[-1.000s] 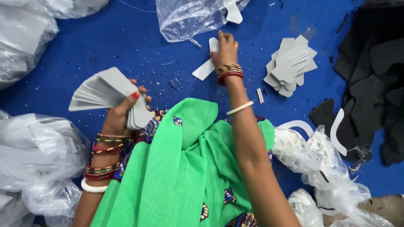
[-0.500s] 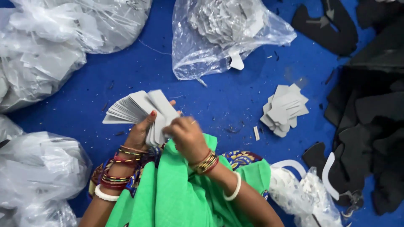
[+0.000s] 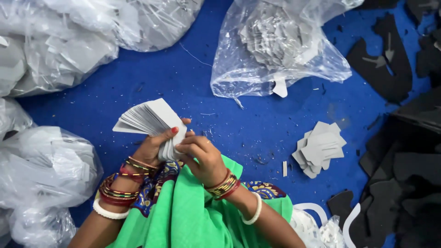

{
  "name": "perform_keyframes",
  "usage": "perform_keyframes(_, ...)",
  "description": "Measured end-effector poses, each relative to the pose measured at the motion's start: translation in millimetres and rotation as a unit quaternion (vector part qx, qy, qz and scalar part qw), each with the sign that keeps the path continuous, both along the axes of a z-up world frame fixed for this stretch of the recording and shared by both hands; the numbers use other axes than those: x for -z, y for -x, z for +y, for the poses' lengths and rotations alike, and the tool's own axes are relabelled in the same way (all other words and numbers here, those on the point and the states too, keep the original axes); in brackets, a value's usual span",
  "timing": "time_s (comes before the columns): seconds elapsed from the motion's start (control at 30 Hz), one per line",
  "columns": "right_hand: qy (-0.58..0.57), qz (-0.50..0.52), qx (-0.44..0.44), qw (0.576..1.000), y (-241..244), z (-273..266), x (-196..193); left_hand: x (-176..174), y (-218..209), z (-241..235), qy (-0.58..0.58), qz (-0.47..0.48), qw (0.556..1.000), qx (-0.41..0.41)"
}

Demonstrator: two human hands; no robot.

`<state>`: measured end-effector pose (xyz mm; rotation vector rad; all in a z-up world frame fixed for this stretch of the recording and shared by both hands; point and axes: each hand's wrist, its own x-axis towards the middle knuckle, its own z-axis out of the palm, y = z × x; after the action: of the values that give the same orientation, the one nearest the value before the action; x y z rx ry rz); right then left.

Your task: The person sorts and stacks cut shoe upper components on a factory floor.

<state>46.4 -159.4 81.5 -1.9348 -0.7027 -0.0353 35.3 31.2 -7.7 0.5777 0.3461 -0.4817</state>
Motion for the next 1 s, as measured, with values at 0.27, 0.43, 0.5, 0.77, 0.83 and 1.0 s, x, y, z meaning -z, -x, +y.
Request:
perform_keyframes(0.27, 0.144, 0.068, 0.207, 0.965, -144.4, -114.1, 110.4, 10.5, -8.7, 18.9, 0.005, -0.032, 0.999, -0.02)
perform_keyframes(0.43, 0.202, -0.056, 0.278, 0.937, -209.9, -125.1, 94.9, 1.9, -8.6, 29.4, -0.051, -0.02, 0.998, -0.039)
perform_keyframes(0.5, 0.158, -0.096, 0.283, 0.941, -227.4, -139.2, 116.4, -1.4, -7.9, 34.4, -0.057, -0.014, 0.997, -0.043)
perform_keyframes(0.77, 0.487, 0.077, 0.35, 0.796, -202.4, -135.5, 121.2, -1.8, -8.1, 49.8, -0.069, -0.009, 0.996, -0.057)
perform_keyframes(0.83, 0.446, 0.263, 0.311, 0.797, -193.3, -120.7, 109.8, 3.0, -8.8, 48.1, -0.071, -0.021, 0.995, -0.06)
perform_keyframes(1.0, 0.293, -0.046, 0.339, 0.893, -245.7, -163.3, 158.9, -4.9, -16.3, 36.0, -0.072, 0.002, 0.996, -0.055)
